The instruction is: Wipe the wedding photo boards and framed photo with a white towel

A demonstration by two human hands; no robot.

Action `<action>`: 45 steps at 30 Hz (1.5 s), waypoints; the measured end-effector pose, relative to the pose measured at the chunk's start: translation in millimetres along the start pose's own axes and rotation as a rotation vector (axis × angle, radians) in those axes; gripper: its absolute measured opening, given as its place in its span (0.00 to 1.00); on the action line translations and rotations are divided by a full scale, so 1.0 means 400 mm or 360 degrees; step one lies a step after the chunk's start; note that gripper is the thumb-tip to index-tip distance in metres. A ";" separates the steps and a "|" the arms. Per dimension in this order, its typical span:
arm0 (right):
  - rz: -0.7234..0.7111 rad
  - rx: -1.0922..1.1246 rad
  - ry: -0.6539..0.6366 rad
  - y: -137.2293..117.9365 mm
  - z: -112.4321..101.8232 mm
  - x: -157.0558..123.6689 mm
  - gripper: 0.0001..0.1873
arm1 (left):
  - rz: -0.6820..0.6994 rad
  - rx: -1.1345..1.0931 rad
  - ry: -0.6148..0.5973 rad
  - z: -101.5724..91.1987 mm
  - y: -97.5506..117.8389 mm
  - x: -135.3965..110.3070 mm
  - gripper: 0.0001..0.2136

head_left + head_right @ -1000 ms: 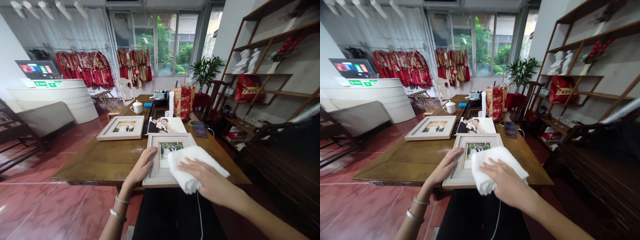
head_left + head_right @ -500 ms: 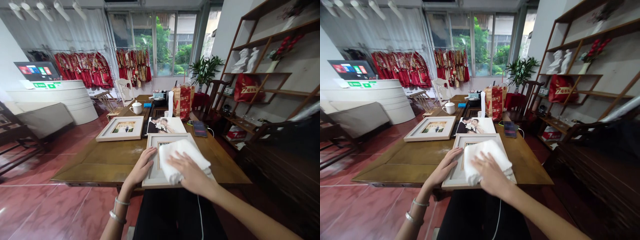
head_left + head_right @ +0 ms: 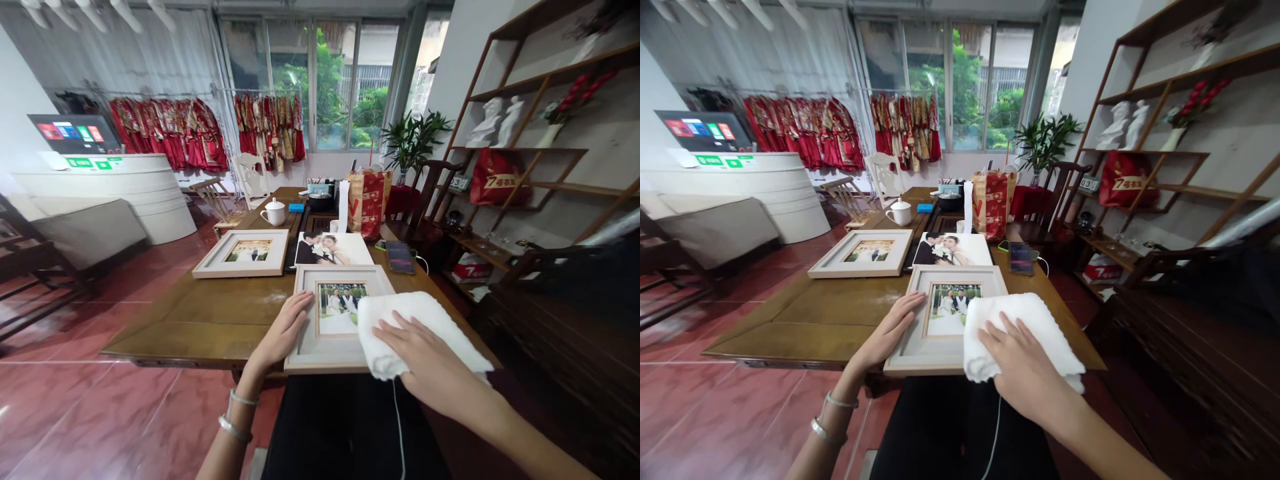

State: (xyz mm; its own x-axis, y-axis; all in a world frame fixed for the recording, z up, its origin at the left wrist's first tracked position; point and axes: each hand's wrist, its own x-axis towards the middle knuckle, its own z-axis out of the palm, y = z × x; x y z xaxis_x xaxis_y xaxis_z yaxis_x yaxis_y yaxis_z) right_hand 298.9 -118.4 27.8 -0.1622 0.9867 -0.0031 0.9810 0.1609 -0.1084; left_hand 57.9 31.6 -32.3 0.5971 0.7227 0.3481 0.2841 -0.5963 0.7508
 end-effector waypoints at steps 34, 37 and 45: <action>-0.0281 0.0280 0.0008 0.040 0.027 0.275 0.42 | 0.0153 0.0020 -0.0088 -0.006 -0.018 0.003 0.20; -0.0505 0.0442 -0.0061 0.018 0.029 0.295 0.43 | 0.0144 0.0024 -0.0078 -0.006 -0.019 0.003 0.19; -0.0681 0.0574 -0.0355 -0.002 -0.026 0.066 0.49 | 0.0131 0.0028 -0.0063 -0.001 -0.014 0.002 0.20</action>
State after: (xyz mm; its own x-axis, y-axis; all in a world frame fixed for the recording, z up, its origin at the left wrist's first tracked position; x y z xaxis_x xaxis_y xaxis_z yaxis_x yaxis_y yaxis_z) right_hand 294.8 -92.2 38.2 -0.5913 0.8015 -0.0892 0.7320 0.4870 -0.4764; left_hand 56.5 35.8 -35.9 0.6481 0.6568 0.3853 0.2460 -0.6595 0.7104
